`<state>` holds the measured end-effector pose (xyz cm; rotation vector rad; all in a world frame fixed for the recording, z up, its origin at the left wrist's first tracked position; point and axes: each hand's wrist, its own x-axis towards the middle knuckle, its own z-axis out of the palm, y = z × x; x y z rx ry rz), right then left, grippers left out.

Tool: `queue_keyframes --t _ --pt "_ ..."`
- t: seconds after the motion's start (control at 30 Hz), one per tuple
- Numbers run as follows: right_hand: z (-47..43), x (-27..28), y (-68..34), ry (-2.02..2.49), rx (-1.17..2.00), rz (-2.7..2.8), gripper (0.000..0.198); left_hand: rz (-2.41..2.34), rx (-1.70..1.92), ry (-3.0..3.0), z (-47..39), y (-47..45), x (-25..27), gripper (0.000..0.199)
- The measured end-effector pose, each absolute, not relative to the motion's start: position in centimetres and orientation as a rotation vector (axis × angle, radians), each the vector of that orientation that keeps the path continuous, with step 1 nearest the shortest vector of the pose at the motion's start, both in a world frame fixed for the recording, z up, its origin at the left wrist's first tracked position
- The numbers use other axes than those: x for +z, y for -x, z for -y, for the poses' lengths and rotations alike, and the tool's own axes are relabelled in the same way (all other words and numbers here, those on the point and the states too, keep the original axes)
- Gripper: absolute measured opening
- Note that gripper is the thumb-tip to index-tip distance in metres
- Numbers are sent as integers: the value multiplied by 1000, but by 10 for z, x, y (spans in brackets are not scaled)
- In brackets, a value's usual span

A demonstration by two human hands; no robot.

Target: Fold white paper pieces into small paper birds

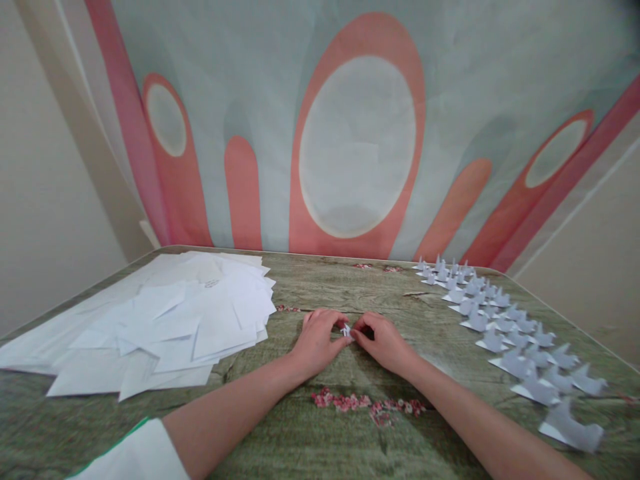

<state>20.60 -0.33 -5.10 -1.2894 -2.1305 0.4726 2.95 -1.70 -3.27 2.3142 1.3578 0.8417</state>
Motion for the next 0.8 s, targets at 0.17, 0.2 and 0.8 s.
queue_keyframes --t 0.17,0.2,0.8 --pt "2 -56 -206 1289 445 2127 9 -1359 823 -2357 17 -30 -34 25" --pt "2 -56 -206 1289 441 2127 8 -1364 823 -2368 17 -30 -34 24" --pt "1 -55 -202 1332 402 2141 6 -1276 311 -3043 55 -29 -13 34"
